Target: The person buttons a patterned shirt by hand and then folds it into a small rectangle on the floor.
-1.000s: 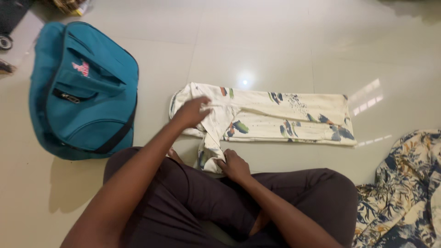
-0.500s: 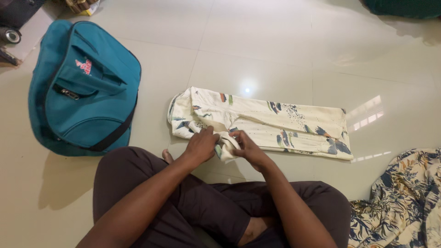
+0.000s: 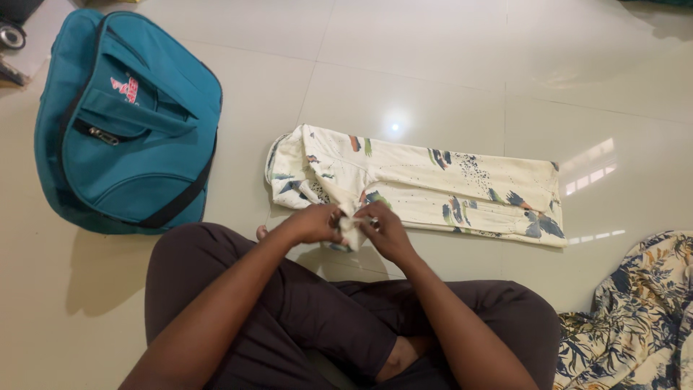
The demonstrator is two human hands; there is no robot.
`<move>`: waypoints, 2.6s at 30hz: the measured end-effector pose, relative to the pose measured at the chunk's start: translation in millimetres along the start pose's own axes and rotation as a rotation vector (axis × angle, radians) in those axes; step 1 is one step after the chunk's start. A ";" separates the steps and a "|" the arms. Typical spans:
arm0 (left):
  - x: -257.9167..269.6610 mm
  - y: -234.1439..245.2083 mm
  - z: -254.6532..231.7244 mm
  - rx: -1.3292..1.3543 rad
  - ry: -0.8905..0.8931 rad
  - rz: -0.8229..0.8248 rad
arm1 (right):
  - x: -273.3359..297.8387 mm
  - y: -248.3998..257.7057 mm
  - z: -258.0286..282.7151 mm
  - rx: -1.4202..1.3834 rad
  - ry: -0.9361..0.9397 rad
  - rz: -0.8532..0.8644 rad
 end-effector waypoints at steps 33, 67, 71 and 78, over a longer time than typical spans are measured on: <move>28.6 101.0 -36.9 0.062 0.094 -0.533 | 21.3 93.8 -12.1 -0.271 -0.327 -0.207; 5.5 107.7 -17.9 -0.050 0.033 -0.757 | 79.0 162.5 115.2 0.792 0.453 -0.188; 0.9 103.2 -10.3 -0.106 0.089 -0.674 | 72.0 132.3 40.8 0.476 0.117 0.405; -10.8 81.6 -0.6 -0.188 0.101 -0.544 | 57.9 129.4 -106.6 0.632 -0.466 0.301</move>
Point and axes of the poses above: each hand's wrist, its own x-axis away from the middle knuckle, its own y-axis out of the back of the hand, z = x × y, the point moved 10 cm from there along -x, towards the middle knuckle
